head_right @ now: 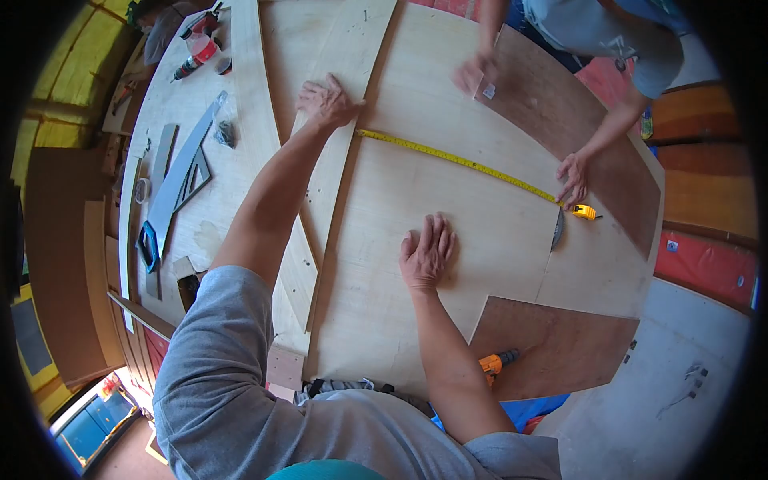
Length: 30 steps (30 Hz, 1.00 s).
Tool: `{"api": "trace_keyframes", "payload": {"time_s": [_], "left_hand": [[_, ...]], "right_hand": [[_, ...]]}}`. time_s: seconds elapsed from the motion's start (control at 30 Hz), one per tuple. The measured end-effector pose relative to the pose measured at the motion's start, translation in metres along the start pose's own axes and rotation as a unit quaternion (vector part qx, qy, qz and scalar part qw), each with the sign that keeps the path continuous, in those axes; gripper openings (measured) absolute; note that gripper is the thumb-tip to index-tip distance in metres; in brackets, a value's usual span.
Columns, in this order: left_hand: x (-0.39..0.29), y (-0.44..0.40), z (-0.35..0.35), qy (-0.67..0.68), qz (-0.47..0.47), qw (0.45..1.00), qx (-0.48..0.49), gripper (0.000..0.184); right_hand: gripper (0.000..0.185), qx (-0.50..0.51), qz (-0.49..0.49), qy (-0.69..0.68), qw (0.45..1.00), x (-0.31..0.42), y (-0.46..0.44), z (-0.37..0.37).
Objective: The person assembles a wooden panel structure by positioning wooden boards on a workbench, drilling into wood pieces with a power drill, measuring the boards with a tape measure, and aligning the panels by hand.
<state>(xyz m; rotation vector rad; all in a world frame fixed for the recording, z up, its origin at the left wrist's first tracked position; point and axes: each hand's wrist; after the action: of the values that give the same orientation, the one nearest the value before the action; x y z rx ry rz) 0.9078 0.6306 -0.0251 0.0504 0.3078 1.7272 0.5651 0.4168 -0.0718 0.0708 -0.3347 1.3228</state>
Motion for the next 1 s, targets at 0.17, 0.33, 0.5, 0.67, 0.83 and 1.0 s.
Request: {"api": "trace_keyframes", "payload": {"time_s": [0.17, 0.33, 0.5, 0.67, 0.83, 1.0], "left_hand": [[0.0, 0.001, 0.002, -0.005, 0.002, 0.999, 0.035, 0.123], [0.011, 0.006, -0.012, -0.009, -0.038, 0.999, -0.001, 0.127], [0.04, 0.046, -0.009, 0.122, -0.173, 0.972, -0.106, 0.11], [0.084, 0.202, 0.004, 0.325, -0.157, 0.916, -0.174, 0.054], [0.176, 0.386, -0.042, 0.318, -0.025, 0.921, -0.224, 0.035], [0.274, 0.538, -0.078, 0.222, 0.036, 0.949, -0.221, 0.042]], "right_hand": [[0.061, -0.002, -0.007, -0.001, 1.0, 0.0, 0.001, 0.002], [0.061, 0.019, -0.014, -0.016, 1.0, -0.002, 0.0, 0.003], [0.061, -0.002, -0.018, -0.027, 0.999, -0.003, 0.003, 0.002], [0.062, -0.031, -0.014, -0.03, 0.999, -0.007, 0.006, -0.004], [0.061, -0.047, -0.003, -0.035, 0.998, -0.01, 0.008, -0.006], [0.061, -0.054, 0.011, -0.075, 0.996, -0.018, 0.012, 0.006]]}}
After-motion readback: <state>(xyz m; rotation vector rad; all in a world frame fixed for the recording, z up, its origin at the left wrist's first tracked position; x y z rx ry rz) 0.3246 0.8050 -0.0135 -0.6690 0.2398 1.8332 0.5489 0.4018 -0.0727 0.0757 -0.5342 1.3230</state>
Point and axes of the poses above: each hand's wrist, its own y-axis away from the middle knuckle, its own z-axis out of the back of the hand, x = y × z, and after that the axes turned 6 degrees about -z, right-handed
